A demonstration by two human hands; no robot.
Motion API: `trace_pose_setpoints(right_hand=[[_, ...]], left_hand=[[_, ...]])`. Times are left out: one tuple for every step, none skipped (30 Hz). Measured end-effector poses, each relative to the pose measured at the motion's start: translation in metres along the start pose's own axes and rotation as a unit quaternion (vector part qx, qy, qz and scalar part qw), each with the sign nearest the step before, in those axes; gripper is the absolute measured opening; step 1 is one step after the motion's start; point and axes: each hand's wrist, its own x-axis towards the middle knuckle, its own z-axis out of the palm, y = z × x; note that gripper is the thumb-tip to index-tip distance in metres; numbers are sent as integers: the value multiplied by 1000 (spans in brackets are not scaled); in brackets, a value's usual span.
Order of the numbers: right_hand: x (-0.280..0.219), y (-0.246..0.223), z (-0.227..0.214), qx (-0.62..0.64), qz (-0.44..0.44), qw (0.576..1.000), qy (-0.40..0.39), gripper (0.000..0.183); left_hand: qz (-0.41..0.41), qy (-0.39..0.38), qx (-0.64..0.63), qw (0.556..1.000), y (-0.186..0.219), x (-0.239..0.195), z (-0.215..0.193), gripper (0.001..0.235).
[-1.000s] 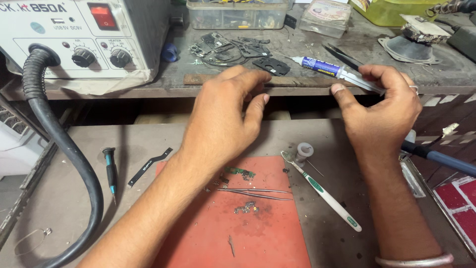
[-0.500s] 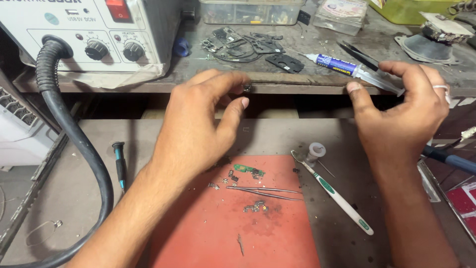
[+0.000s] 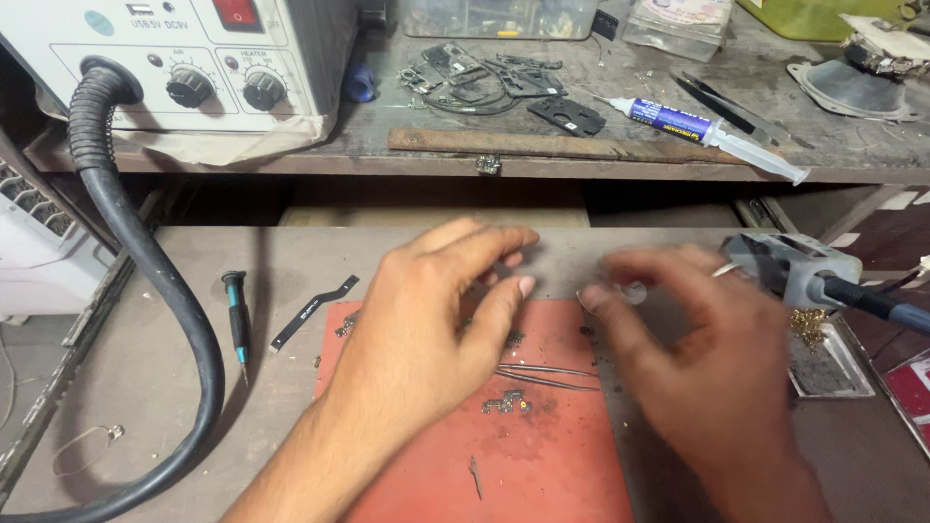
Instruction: The person uses a soldering iron and tweezers to work on a small circuit board placed on a red mat. They apply flux paste from a syringe and use a hot air rework station to heat the components. The person repeatedly cleans the soldering iron tip on a sponge and adjusts the hot air gun settings.
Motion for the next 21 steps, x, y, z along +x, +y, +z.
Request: trace_pose_setpoints(right_hand=[[-4,-2,2,2,6,1000,-27,22],[-8,-3,4,4,12,998,-55,21],[-10,-4,7,8,18,996,-82,21],[-12,-3,11,12,28,995,-100,20],[-14,-2,14,14,38,992,-120,20],[-15,-1,16,17,48,989,-139,19],[-15,-1,17,29,50,987,-148,20],[-15,-1,18,40,52,985,-157,21],[-13,-3,18,53,53,983,-165,22],[-10,-4,17,53,52,983,-170,23],[-5,-6,17,56,49,982,-172,24],[0,-8,17,59,47,982,-174,26],[4,-12,18,70,49,980,-182,27],[7,-14,19,81,51,977,-191,28],[10,-16,20,89,54,974,-200,29],[12,-18,22,66,62,971,-220,29],[15,-18,22,41,72,967,-241,29],[16,-18,22,15,82,962,-262,29],[16,-19,23,15,82,962,-258,29],[16,-20,24,15,83,963,-255,29],[15,-20,25,18,83,964,-252,29]], left_hand=[[-12,-6,0,1000,1,-3,-1,28],[-24,-13,-1,1000,2,-5,-2,28],[-27,-4,8,1000,2,-8,-4,28],[-31,5,17,999,2,-10,-9,27],[-36,14,24,999,2,-12,-14,27],[-25,26,45,998,2,-13,-21,27],[-14,38,68,997,1,-13,-32,28],[-3,50,92,995,1,-13,-42,28],[-20,60,112,992,1,-13,-53,29],[-37,69,131,988,0,-11,-63,29],[-52,80,155,983,-2,-8,-76,30],[-9,99,187,977,-5,-4,-88,29],[34,115,217,969,-9,0,-101,27],[78,130,247,957,-13,3,-114,26],[80,154,295,940,-17,5,-128,24],[83,179,341,919,-21,6,-142,22],[107,184,377,902,-27,10,-150,23],[129,191,412,881,-32,14,-157,24],[171,181,437,864,-38,20,-163,29],[197,176,449,854,-45,27,-165,32],[224,171,466,839,-49,35,-169,36]])
